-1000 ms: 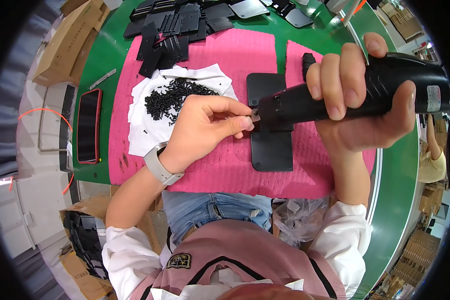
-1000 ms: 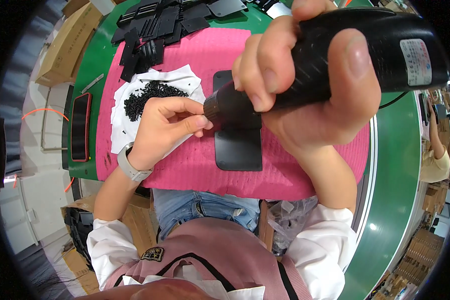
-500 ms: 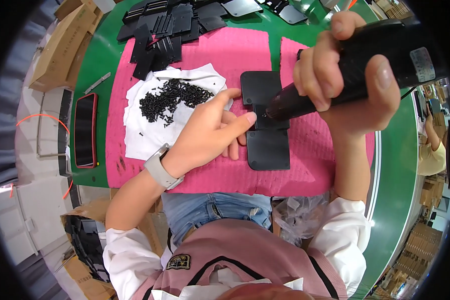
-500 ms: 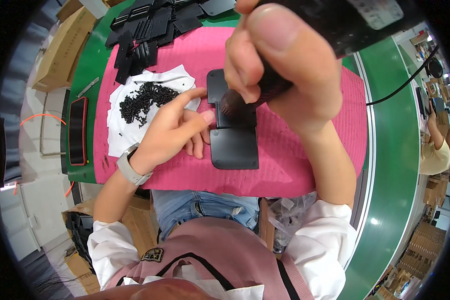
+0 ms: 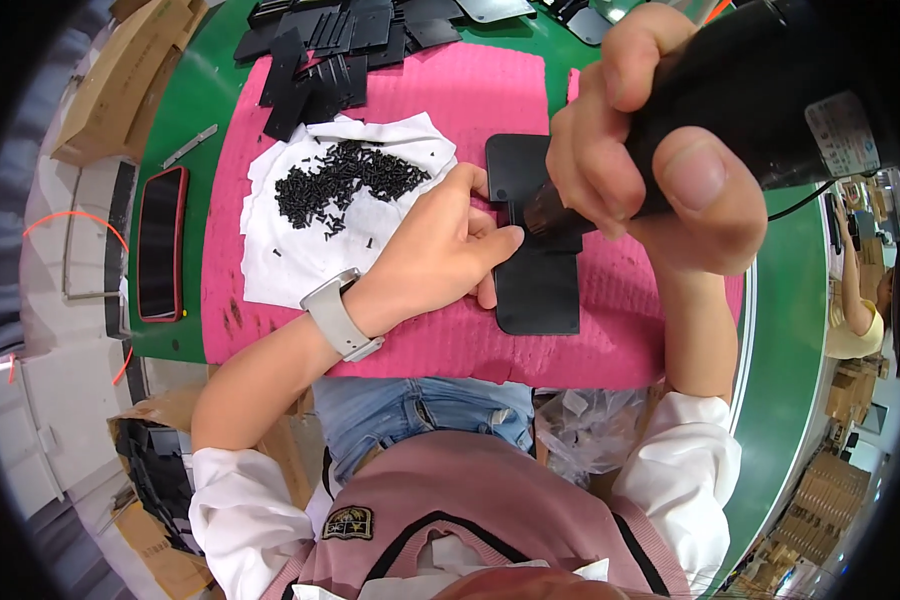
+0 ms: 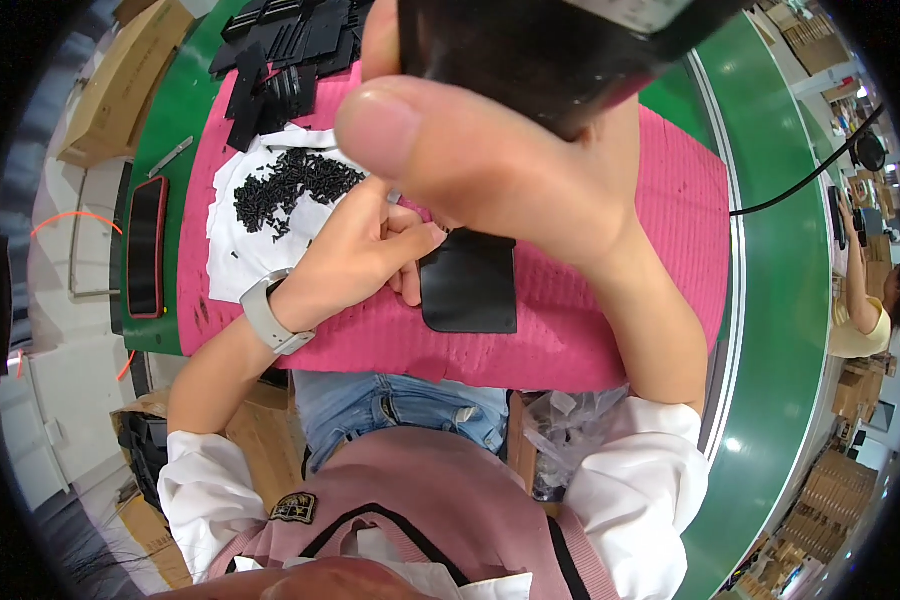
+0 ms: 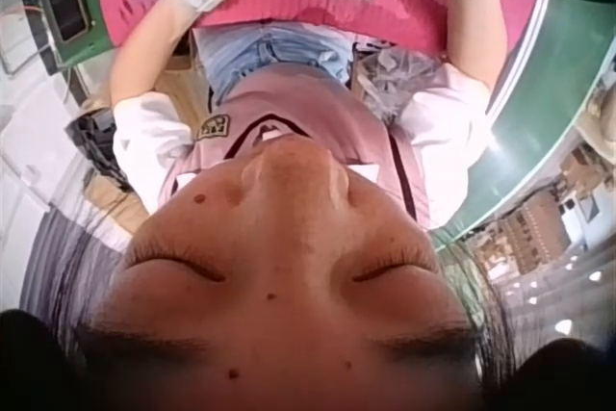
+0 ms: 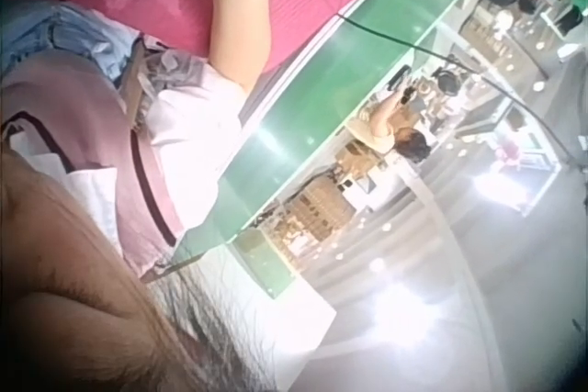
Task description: Assembling small black plastic components by inserting screws using an electric screwdriver.
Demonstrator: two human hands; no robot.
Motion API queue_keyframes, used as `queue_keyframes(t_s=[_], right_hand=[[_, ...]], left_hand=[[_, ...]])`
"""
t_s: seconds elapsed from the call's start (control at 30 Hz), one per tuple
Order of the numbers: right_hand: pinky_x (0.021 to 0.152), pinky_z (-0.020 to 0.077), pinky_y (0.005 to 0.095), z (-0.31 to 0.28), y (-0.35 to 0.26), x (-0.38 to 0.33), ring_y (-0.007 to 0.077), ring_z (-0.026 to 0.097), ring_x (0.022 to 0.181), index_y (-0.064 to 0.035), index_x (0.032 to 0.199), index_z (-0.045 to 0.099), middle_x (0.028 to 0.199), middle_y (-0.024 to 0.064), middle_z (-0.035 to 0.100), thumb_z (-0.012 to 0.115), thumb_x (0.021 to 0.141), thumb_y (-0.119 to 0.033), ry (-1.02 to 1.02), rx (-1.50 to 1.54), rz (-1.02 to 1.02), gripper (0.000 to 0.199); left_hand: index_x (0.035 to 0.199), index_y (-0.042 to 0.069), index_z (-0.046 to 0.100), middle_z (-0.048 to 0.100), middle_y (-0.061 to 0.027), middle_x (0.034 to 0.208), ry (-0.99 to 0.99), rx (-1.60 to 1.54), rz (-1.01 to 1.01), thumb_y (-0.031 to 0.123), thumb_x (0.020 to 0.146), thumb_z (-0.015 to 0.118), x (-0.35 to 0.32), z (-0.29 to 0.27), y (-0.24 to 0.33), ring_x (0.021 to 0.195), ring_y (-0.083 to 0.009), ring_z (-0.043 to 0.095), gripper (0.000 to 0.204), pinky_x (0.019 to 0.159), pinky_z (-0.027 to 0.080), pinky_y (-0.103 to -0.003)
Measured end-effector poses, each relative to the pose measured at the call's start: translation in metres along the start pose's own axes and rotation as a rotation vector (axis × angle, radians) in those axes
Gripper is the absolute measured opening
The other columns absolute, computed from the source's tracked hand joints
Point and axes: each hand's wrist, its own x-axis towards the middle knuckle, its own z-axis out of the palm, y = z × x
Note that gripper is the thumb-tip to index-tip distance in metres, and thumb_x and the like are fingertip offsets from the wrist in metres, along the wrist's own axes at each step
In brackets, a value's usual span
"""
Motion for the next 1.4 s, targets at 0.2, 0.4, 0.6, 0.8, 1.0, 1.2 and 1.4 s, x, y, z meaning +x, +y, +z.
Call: queue_keyframes(t_s=[0.2, 0.4, 0.6, 0.8, 1.0, 1.2, 1.4], right_hand=[[0.05, 0.0407, 0.0226, -0.005, 0.009, 0.006, 0.0087, 0.052, 0.059, 0.0009, 0.09, 0.056, 0.072, 0.0025, 0.057, 0.069, 0.077, -0.014, -0.195, -0.157, -0.275, 0.023], [0.044, 0.036, 0.0245, 0.001, -0.01, -0.001, 0.0106, 0.042, 0.044, -0.0028, 0.099, 0.043, 0.061, 0.003, 0.048, 0.063, 0.081, -0.028, -0.215, -0.25, -0.099, 0.037], [0.052, 0.0383, 0.025, -0.027, -0.006, 0.0, 0.0089, 0.044, 0.045, -0.0054, 0.107, 0.043, 0.061, -0.0037, 0.045, 0.054, 0.086, -0.041, -0.345, 0.172, -0.132, 0.043], [0.058, 0.038, 0.0262, -0.053, -0.016, 0.01, 0.0094, 0.047, 0.048, -0.008, 0.108, 0.042, 0.064, -0.0033, 0.046, 0.058, 0.083, -0.042, -0.46, 0.325, -0.194, 0.045], [0.058, 0.0387, 0.0254, -0.046, -0.01, 0.008, 0.0088, 0.047, 0.048, -0.0093, 0.109, 0.041, 0.064, -0.0033, 0.047, 0.06, 0.081, -0.044, -0.525, 0.187, -0.2, 0.049], [0.06, 0.0395, 0.0257, -0.046, -0.009, 0.006, 0.0086, 0.048, 0.049, -0.0094, 0.111, 0.041, 0.064, -0.0037, 0.047, 0.062, 0.08, -0.045, -0.549, 0.217, -0.224, 0.051], [0.064, 0.0401, 0.0269, -0.043, -0.017, 0.002, 0.0097, 0.05, 0.053, -0.0071, 0.107, 0.045, 0.066, -0.0035, 0.05, 0.065, 0.079, -0.042, -0.476, 0.344, -0.292, 0.05]], left_hand=[[0.102, -0.008, 0.037, 0.056, -0.0095, 0.058, 0.024, 0.004, 0.009, 0.005, 0.086, 0.058, -0.001, -0.001, -0.002, 0.045, -0.0175, 0.059, 0.029, 0.042, 0.043, -0.029], [0.101, -0.009, 0.039, 0.056, -0.0105, 0.055, 0.018, 0.017, 0.006, 0.006, 0.084, 0.058, 0.001, 0.001, -0.005, 0.042, -0.0174, 0.057, 0.029, 0.042, 0.043, -0.029], [0.088, -0.007, 0.054, 0.053, -0.01, 0.048, 0.148, 0.322, 0.115, 0.019, 0.082, 0.065, -0.002, -0.002, -0.001, 0.042, -0.018, 0.056, 0.029, 0.043, 0.041, -0.03], [0.077, 0.0, 0.063, 0.059, -0.0101, 0.066, 0.403, 0.614, 0.539, 0.015, 0.08, 0.066, -0.01, -0.033, 0.007, 0.058, -0.0225, 0.057, 0.015, 0.053, 0.043, -0.031], [0.083, 0.0, 0.064, 0.054, -0.0104, 0.078, 0.151, 0.972, 0.641, 0.004, 0.071, 0.071, -0.007, -0.029, -0.002, 0.07, -0.0278, 0.057, 0.014, 0.06, 0.046, -0.036], [0.081, -0.001, 0.057, 0.054, -0.0088, 0.077, 0.23, 0.984, 0.637, 0.006, 0.077, 0.068, 0.0, -0.027, -0.01, 0.066, -0.0242, 0.055, 0.013, 0.056, 0.044, -0.033], [0.086, 0.001, 0.054, 0.05, -0.0008, 0.083, 0.122, 0.332, 0.557, 0.009, 0.086, 0.063, -0.006, -0.024, -0.003, 0.065, -0.0078, 0.048, 0.012, 0.052, 0.037, -0.022]])
